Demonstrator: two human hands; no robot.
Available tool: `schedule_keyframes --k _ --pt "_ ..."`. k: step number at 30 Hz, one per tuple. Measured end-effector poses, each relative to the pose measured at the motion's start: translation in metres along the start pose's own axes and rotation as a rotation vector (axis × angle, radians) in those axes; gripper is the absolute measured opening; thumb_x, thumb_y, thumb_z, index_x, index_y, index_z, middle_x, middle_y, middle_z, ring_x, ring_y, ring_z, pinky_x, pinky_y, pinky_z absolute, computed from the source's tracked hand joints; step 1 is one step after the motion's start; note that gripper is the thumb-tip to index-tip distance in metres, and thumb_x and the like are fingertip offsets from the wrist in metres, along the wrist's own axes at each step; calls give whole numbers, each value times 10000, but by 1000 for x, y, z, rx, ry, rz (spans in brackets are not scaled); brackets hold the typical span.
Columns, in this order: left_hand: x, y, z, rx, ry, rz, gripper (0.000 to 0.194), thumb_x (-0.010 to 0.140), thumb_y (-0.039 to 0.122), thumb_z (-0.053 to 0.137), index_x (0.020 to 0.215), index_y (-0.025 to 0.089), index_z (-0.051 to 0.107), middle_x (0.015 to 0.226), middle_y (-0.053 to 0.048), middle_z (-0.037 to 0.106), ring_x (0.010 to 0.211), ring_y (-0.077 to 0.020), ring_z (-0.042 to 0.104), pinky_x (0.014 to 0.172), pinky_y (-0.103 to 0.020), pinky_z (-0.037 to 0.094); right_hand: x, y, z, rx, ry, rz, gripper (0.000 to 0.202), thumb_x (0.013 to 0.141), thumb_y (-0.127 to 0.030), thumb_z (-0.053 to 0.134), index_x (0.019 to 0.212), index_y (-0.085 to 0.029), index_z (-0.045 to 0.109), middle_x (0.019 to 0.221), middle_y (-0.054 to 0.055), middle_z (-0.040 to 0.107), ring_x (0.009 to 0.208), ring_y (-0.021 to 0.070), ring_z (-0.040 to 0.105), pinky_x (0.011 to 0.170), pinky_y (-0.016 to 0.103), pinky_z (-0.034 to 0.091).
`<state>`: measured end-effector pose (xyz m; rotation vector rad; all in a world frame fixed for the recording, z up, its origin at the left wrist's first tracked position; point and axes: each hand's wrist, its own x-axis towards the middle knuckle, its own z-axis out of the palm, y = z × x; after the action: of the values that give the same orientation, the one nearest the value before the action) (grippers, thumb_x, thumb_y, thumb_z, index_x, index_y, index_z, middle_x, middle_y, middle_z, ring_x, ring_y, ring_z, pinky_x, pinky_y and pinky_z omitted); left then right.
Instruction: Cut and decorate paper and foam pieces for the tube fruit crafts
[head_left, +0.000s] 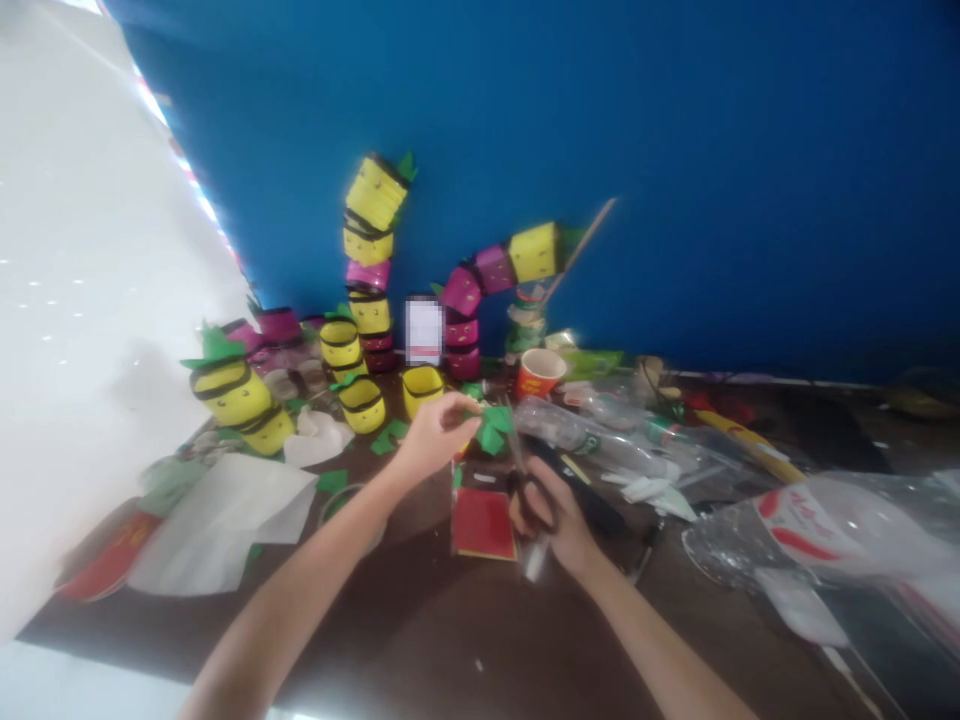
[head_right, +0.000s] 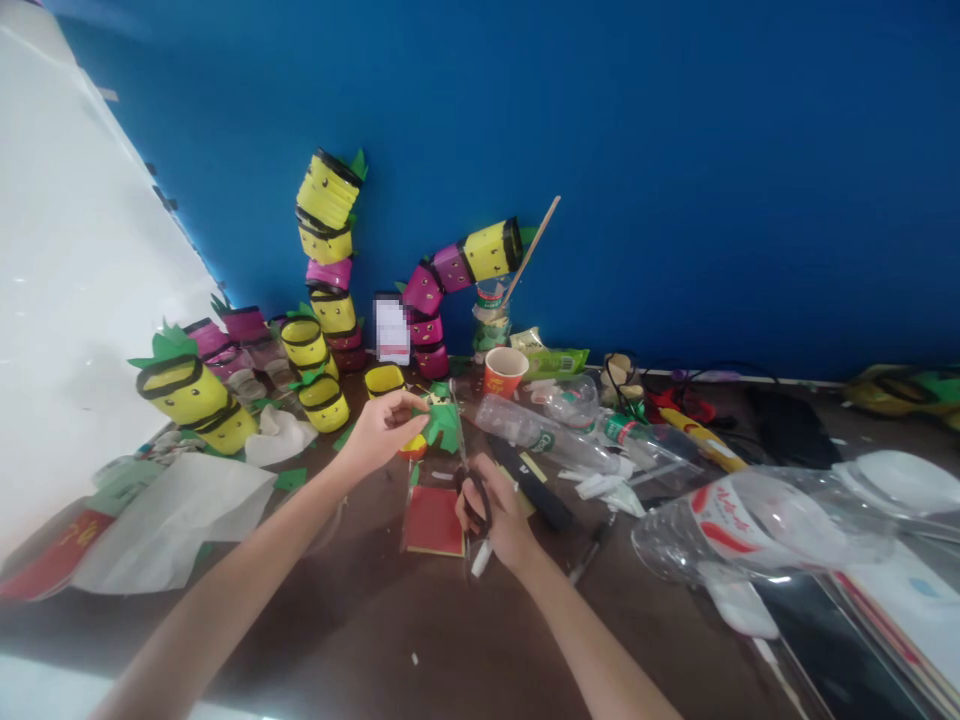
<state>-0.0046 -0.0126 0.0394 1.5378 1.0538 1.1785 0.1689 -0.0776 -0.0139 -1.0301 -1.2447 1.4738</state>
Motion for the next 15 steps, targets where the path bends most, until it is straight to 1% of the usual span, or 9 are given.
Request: schedule_keyframes --k 10,15 --pt "0 -1 -2 18 1 23 101 693 150 591 789 122 599 778 -48 642 668 -108 591 625 -209 473 -1 -3 2 -25 14 28 418 725 -593 538 719 -225 340 411 -86 462 360 75 361 396 203 233" --pt "1 -1 -3 26 1 37 99 696 149 593 791 126 606 790 -50 651 689 -118 603 636 -215 479 0 0 1 -38 20 28 420 713 -594 546 728 -224 348 408 -89 463 356 72 357 397 202 229"
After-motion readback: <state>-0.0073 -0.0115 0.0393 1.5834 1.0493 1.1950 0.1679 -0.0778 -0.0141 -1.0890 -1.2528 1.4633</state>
